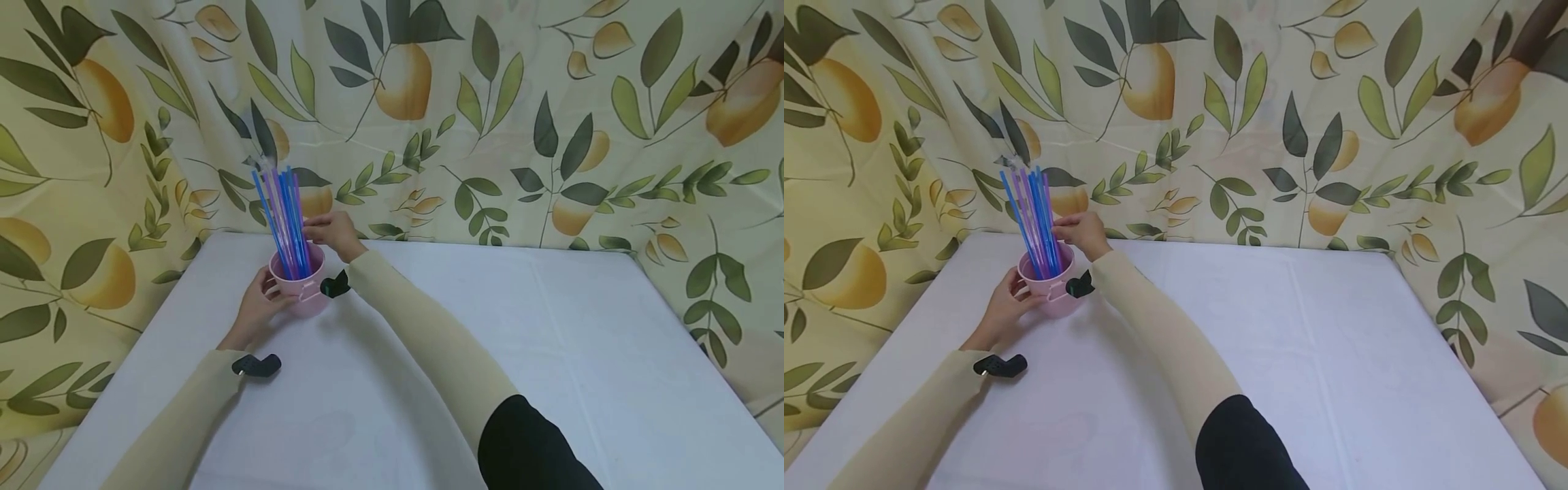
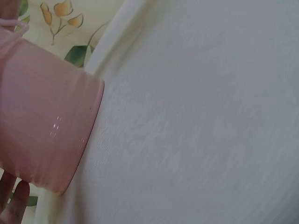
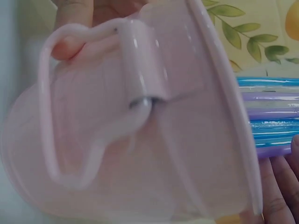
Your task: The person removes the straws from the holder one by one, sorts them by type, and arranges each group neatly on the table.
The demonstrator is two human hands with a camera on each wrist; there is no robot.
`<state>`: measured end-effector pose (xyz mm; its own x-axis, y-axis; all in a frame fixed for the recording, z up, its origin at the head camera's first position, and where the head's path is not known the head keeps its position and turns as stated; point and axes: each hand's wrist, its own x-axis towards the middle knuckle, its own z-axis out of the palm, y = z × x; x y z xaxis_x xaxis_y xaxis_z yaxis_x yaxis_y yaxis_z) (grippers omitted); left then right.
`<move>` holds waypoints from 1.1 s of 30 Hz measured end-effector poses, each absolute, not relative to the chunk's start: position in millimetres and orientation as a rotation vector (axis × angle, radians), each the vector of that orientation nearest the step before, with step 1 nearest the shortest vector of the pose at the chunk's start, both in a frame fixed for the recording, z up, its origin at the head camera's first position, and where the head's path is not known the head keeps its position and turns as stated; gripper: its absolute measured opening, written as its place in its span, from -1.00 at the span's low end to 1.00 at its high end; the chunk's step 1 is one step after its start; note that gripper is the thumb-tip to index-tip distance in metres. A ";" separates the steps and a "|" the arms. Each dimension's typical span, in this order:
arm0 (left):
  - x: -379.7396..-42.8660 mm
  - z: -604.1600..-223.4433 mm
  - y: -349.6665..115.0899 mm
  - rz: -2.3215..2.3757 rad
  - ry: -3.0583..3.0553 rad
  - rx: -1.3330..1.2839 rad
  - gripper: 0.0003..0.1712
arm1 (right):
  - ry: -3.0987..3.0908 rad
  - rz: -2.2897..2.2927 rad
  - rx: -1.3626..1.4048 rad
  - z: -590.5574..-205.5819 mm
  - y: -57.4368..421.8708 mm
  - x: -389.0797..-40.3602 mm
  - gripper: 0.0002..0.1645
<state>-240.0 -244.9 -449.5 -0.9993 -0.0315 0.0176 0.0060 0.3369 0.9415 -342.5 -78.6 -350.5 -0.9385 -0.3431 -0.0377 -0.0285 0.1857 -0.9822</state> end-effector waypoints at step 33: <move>-226.7 -450.0 -234.0 -1.786 -2.434 0.118 0.00 | 2.122 -2.053 -0.365 -339.5 -56.4 -342.2 -0.71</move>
